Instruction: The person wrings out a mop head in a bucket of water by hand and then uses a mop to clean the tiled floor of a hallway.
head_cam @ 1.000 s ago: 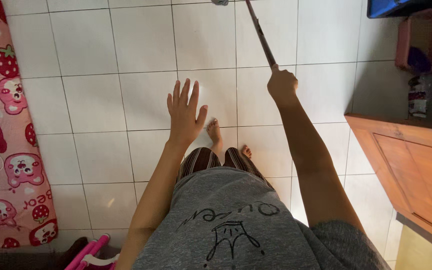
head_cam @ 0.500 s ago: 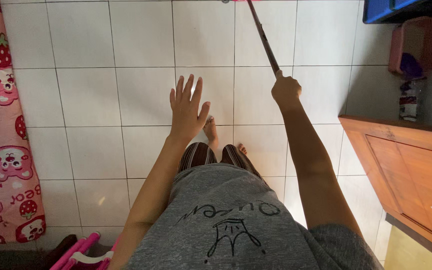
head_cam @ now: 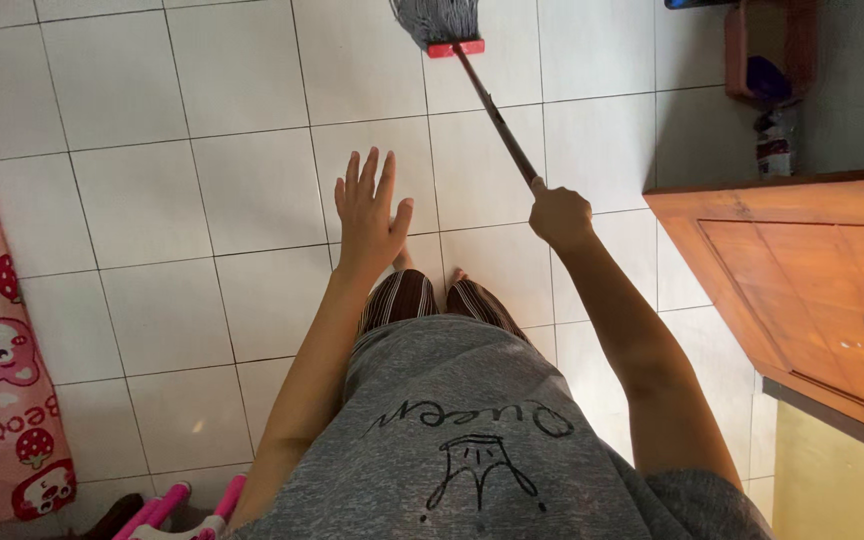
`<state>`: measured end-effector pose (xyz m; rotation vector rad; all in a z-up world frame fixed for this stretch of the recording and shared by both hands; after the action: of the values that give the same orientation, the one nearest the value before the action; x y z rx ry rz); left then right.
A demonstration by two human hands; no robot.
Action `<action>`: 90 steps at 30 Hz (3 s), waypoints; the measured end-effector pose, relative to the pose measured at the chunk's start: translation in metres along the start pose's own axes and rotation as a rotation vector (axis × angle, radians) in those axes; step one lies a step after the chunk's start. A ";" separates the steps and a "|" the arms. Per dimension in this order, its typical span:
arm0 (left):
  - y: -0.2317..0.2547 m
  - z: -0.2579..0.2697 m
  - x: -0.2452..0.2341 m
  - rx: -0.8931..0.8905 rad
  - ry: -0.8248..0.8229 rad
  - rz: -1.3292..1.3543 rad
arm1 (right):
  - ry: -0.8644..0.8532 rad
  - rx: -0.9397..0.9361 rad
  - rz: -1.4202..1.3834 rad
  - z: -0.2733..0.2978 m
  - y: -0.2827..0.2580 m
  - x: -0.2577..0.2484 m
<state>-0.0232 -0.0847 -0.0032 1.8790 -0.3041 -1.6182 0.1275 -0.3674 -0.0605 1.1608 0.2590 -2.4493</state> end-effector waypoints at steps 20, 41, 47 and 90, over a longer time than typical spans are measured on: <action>0.057 0.061 0.051 0.101 0.007 -0.002 | 0.005 -0.123 0.159 0.151 -0.003 -0.007; 0.028 -0.040 0.045 0.046 -0.100 0.024 | 0.026 -0.086 0.113 0.041 -0.021 -0.078; 0.003 -0.089 0.032 0.003 -0.078 0.007 | 0.103 -0.050 0.169 -0.046 -0.010 -0.097; 0.039 -0.024 0.045 0.139 -0.038 0.021 | -0.118 0.070 0.078 0.045 0.029 0.017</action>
<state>0.0178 -0.1328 -0.0150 1.9423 -0.4613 -1.6574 0.0993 -0.4134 -0.0442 1.0296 0.0926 -2.4647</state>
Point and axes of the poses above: each hand's wrist, its own z-axis away from the middle knuckle, its own x-axis out of the palm, y = z × x, the point moved 2 cm from there along -z, towards the middle knuckle, and after that the axes turned 6 degrees about -x, right-handed, at the moved point
